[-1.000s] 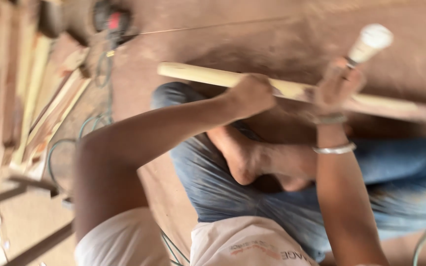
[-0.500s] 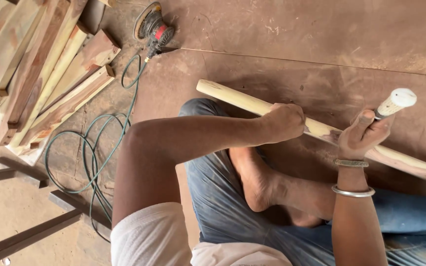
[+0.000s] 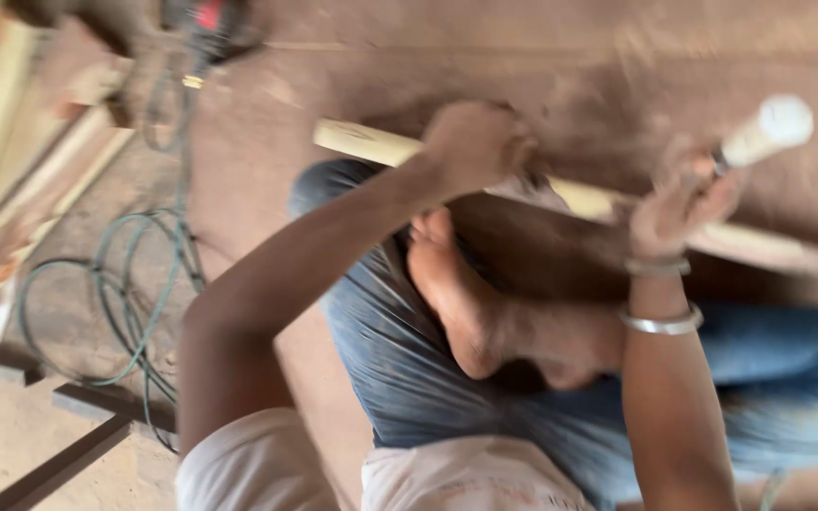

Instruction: The person uses a chisel and a brush to carve and clean details on a long wooden pole while sitting on the floor.

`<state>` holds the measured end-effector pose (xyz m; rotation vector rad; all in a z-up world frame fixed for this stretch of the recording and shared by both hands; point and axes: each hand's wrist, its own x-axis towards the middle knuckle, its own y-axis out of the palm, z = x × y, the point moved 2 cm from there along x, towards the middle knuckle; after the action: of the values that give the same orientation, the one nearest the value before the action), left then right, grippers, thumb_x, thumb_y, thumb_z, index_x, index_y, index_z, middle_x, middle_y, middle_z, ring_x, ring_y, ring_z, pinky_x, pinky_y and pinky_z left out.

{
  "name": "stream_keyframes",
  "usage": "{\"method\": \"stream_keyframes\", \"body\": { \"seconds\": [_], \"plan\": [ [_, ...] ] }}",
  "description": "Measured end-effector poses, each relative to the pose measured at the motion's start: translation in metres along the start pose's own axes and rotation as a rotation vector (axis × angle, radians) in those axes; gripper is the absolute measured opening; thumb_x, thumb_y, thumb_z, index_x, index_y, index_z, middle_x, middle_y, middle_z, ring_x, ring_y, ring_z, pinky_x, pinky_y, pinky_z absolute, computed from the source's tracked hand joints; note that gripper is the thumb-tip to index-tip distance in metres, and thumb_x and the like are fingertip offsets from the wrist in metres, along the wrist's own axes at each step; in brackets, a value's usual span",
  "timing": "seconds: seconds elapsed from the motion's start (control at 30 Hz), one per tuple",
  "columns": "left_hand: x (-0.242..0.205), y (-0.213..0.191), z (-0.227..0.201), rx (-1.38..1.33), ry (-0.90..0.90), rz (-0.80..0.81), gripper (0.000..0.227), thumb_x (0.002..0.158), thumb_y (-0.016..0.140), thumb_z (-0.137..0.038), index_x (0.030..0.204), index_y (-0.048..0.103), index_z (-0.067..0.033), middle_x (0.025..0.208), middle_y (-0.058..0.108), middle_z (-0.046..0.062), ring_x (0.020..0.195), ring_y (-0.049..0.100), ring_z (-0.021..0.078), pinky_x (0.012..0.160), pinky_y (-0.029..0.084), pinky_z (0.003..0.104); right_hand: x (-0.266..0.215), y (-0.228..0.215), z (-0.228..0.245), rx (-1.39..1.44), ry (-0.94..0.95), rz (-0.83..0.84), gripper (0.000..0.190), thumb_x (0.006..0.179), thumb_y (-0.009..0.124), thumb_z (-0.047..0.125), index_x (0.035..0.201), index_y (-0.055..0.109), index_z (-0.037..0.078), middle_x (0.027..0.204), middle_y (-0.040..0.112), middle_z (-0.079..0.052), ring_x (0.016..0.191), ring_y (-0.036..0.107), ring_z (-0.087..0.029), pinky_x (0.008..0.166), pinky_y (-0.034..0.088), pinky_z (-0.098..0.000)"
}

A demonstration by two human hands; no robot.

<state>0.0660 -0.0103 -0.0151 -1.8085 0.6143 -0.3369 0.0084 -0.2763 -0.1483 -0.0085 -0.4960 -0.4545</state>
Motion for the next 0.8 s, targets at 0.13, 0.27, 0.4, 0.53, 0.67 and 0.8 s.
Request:
{"method": "stream_keyframes", "body": {
  "seconds": [0.13, 0.27, 0.4, 0.53, 0.67, 0.8],
  "plan": [
    [-0.034, -0.005, -0.01, -0.274, 0.177, -0.247, 0.024, 0.082, 0.065, -0.012, 0.105, 0.07, -0.0066, 0.115, 0.067, 0.013, 0.101, 0.067, 0.0342, 0.079, 0.057, 0.043, 0.01, 0.007, 0.018, 0.179, 0.144, -0.009, 0.047, 0.114, 0.056, 0.049, 0.114, 0.048, 0.003, 0.072, 0.04, 0.0, 0.057, 0.038, -0.008, 0.049, 0.031, -0.0232],
    [-0.039, 0.001, -0.023, -0.103, 0.127, -0.198, 0.01, 0.086, 0.072, -0.013, 0.096, 0.074, -0.0118, 0.102, 0.068, 0.005, 0.096, 0.067, 0.0278, 0.08, 0.057, 0.04, 0.018, 0.014, 0.032, 0.283, 0.229, -0.024, 0.048, 0.116, 0.056, 0.049, 0.107, 0.047, 0.003, 0.067, 0.038, -0.001, 0.054, 0.034, -0.009, 0.048, 0.029, -0.0239],
    [-0.023, 0.011, -0.037, 0.195, 0.124, -0.026, 0.006, 0.076, 0.074, -0.015, 0.081, 0.076, -0.0152, 0.092, 0.07, 0.005, 0.091, 0.069, 0.0258, 0.071, 0.058, 0.039, 0.011, 0.008, 0.023, 0.282, 0.212, 0.004, 0.044, 0.117, 0.054, 0.046, 0.111, 0.049, 0.002, 0.067, 0.039, -0.001, 0.053, 0.034, -0.008, 0.047, 0.027, -0.0228],
    [0.007, 0.03, -0.064, 0.465, 0.184, 0.18, 0.006, 0.077, 0.074, -0.02, 0.076, 0.077, -0.0151, 0.075, 0.071, 0.004, 0.071, 0.071, 0.024, 0.051, 0.055, 0.041, 0.002, -0.008, -0.017, 0.166, 0.144, -0.025, 0.043, 0.123, 0.051, 0.04, 0.129, 0.055, -0.001, 0.088, 0.053, -0.01, 0.066, 0.046, -0.014, 0.058, 0.039, -0.0285],
    [0.013, 0.028, -0.08, 0.694, 0.311, 0.387, 0.006, 0.078, 0.071, -0.012, 0.077, 0.076, -0.0154, 0.073, 0.073, 0.001, 0.069, 0.073, 0.024, 0.042, 0.055, 0.039, 0.005, 0.008, -0.022, 0.21, 0.166, -0.011, 0.045, 0.123, 0.051, 0.046, 0.114, 0.048, 0.002, 0.082, 0.05, -0.007, 0.063, 0.045, -0.012, 0.055, 0.038, -0.0271],
    [0.003, 0.015, -0.072, 0.74, 0.524, 0.478, 0.01, 0.082, 0.069, -0.012, 0.078, 0.078, -0.0135, 0.08, 0.076, 0.005, 0.076, 0.074, 0.0259, 0.056, 0.058, 0.04, 0.014, 0.013, 0.01, 0.25, 0.204, -0.027, 0.051, 0.119, 0.051, 0.052, 0.101, 0.044, 0.005, 0.068, 0.043, -0.002, 0.055, 0.04, -0.009, 0.048, 0.032, -0.0241]
  ]
}}
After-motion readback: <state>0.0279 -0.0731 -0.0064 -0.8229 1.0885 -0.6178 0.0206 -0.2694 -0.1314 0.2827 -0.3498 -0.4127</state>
